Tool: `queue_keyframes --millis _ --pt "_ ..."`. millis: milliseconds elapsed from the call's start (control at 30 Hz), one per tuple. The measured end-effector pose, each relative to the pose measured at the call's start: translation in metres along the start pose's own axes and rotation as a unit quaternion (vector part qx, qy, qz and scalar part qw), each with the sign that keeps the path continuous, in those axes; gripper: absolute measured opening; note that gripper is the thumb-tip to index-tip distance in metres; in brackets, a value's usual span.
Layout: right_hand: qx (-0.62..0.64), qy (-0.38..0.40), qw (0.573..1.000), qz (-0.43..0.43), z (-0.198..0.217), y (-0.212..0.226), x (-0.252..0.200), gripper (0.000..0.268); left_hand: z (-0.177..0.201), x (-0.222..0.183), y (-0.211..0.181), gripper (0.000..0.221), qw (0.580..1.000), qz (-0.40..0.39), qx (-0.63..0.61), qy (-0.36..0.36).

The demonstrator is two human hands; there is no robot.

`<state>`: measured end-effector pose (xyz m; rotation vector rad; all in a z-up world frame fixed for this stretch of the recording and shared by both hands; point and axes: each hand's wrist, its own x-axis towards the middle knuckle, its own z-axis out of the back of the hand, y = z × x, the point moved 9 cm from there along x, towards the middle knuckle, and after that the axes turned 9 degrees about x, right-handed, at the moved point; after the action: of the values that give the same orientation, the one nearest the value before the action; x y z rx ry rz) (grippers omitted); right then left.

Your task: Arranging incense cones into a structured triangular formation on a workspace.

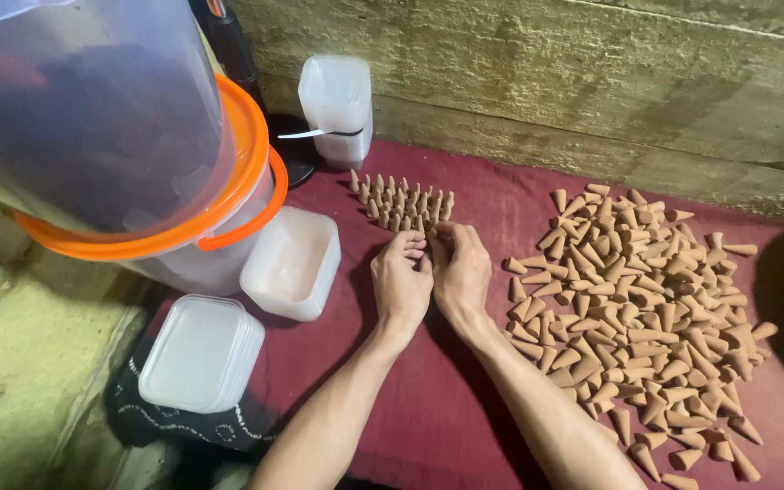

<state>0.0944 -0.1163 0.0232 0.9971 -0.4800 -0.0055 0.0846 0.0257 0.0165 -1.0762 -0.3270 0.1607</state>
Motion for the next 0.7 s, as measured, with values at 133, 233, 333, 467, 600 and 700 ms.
queue_keyframes --millis 133,233,333,467,600,700 --pt "-0.001 0.002 1.000 -0.003 0.0005 -0.0005 -0.0012 0.022 0.0023 -0.0010 -0.0047 0.025 1.000 -0.002 0.005 0.004" --pt "-0.003 0.010 1.000 -0.001 -0.0014 -0.0023 -0.0015 0.021 0.0030 -0.0018 -0.0060 0.025 1.000 -0.004 0.009 0.005" --pt "-0.002 0.009 1.000 -0.005 -0.0004 -0.0015 -0.0014 0.021 0.0016 -0.0016 -0.0051 0.025 1.000 -0.004 0.012 0.005" --pt "-0.003 0.011 1.000 -0.016 -0.0005 -0.0002 -0.0017 0.022 0.0010 -0.0006 -0.0041 0.024 1.000 -0.003 0.015 0.005" --pt "-0.004 0.008 1.000 -0.016 0.0017 0.0041 -0.0006 0.024 0.0005 -0.0004 -0.0044 0.024 1.000 -0.005 0.014 0.006" --pt "-0.001 0.006 1.000 -0.019 0.0015 0.0023 0.0006 0.025 0.0000 0.0000 -0.0054 0.024 1.000 -0.007 0.021 0.001"
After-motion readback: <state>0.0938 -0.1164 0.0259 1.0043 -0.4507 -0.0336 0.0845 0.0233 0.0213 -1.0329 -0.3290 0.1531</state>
